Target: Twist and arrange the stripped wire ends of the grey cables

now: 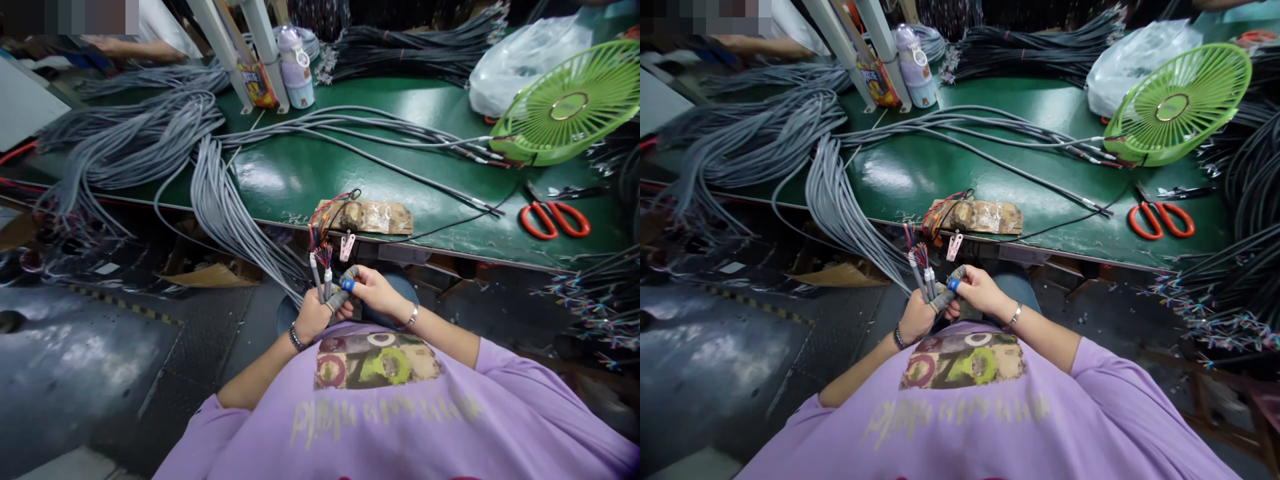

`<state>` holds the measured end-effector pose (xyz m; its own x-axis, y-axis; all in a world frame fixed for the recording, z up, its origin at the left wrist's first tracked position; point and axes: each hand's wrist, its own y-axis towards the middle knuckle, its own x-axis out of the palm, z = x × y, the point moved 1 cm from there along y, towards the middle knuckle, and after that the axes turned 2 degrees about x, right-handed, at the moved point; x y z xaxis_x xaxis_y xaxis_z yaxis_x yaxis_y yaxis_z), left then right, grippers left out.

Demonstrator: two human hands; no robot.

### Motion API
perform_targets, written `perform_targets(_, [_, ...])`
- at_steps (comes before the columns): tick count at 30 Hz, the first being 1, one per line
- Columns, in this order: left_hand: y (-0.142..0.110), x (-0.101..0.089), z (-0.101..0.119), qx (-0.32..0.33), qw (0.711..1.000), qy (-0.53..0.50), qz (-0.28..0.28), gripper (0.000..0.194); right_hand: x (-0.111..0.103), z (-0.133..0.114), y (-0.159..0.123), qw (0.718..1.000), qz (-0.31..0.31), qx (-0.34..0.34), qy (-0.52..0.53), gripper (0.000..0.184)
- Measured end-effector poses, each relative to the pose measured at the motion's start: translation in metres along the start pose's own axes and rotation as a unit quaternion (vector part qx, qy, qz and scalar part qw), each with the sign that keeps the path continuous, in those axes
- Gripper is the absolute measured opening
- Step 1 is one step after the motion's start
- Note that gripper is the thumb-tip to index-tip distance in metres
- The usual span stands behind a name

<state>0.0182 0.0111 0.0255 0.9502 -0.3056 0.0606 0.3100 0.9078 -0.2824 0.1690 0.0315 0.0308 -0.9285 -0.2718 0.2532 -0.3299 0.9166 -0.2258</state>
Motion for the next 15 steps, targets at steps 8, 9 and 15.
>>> perform_targets(8, [0.001,0.005,0.002,0.014,0.998,-0.035,0.048,0.032,0.014,0.010,-0.005,0.984,0.040,0.062,0.163,0.024])
perform_targets(9, [0.001,0.005,0.004,0.000,0.999,-0.024,0.026,0.031,0.013,0.011,-0.004,0.987,0.039,0.063,0.146,0.023])
perform_targets(15, [-0.003,0.005,0.009,-0.047,0.999,0.010,-0.020,0.033,0.003,0.007,0.000,0.997,0.077,0.009,0.011,0.027])
